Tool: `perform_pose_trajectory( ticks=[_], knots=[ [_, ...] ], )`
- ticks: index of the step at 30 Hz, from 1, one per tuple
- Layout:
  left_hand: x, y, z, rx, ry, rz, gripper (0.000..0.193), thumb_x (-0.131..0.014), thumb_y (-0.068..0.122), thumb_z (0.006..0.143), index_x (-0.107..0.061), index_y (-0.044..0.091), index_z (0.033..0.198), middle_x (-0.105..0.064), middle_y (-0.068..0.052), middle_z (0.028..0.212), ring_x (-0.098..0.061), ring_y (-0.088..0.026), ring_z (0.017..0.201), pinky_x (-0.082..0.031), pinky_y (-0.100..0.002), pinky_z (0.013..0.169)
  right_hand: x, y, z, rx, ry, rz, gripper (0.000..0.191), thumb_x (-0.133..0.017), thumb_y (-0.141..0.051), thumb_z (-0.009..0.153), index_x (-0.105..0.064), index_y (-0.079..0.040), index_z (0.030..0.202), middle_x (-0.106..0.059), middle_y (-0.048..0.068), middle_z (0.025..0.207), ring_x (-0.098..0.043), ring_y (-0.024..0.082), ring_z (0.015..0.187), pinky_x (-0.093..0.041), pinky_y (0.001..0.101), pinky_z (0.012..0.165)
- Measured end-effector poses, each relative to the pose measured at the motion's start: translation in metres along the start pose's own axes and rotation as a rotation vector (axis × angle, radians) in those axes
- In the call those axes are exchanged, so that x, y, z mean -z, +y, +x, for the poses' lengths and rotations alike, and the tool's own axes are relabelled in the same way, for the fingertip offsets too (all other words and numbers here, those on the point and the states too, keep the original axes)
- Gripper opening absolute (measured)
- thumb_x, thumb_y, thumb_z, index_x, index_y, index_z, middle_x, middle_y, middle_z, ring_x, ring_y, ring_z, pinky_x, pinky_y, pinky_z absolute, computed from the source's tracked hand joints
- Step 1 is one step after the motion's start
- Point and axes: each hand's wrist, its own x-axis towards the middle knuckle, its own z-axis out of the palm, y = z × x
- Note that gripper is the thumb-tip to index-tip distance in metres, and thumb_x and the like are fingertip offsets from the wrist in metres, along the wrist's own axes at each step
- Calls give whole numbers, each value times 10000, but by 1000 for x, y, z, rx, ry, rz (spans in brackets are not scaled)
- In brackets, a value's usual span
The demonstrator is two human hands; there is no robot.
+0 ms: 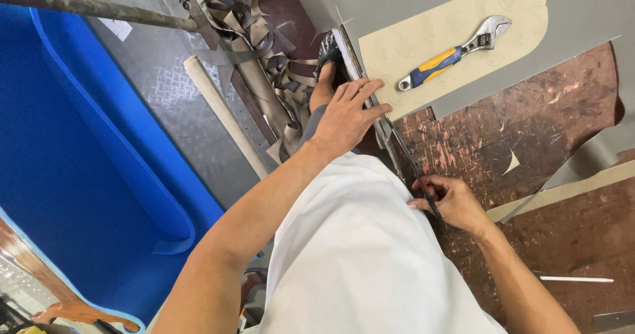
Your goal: The person cuts gray fabric on a workbench using scissors, following the edge of a paper pattern held in place with a wrench as a weight. They reposition the fabric and pattern, then continue cutting around the curved outline of the pattern.
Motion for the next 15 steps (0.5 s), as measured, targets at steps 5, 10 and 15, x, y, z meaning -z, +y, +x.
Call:
perform_pose_trajectory(
  ticks=[5, 10, 15],
  knots=[
    [-1, -2, 1, 3, -2, -10, 295, -765, 128, 858, -772, 170, 1150, -520, -95, 1424, -452, -304, 1362, -393, -450, 1121, 0, -1, 2, -37, -13, -31, 506, -924, -274, 621, -788, -81, 1069, -735, 36, 693, -607, 138, 606, -470, 314, 550],
    [-2, -5, 0, -4, 6, -6, 302, -765, 126, 857, -769, 174, 1155, -519, -91, 1421, -450, -306, 1360, -393, -456, 1121, -1, -4, 1, -22, -14, 8, 516, -915, -279, 613, -782, -83, 1072, -789, 33, 764, -671, 133, 655, -525, 309, 594],
    [-3, -6, -1, -8, -5, 1, 307, -769, 131, 850, -766, 170, 1155, -516, -91, 1426, -448, -303, 1365, -394, -457, 1122, -1, -4, 0, -6, 15, -9, 540, -937, -296, 613, -784, -67, 1077, -754, 37, 766, -618, 127, 653, -494, 311, 598]
  ],
)
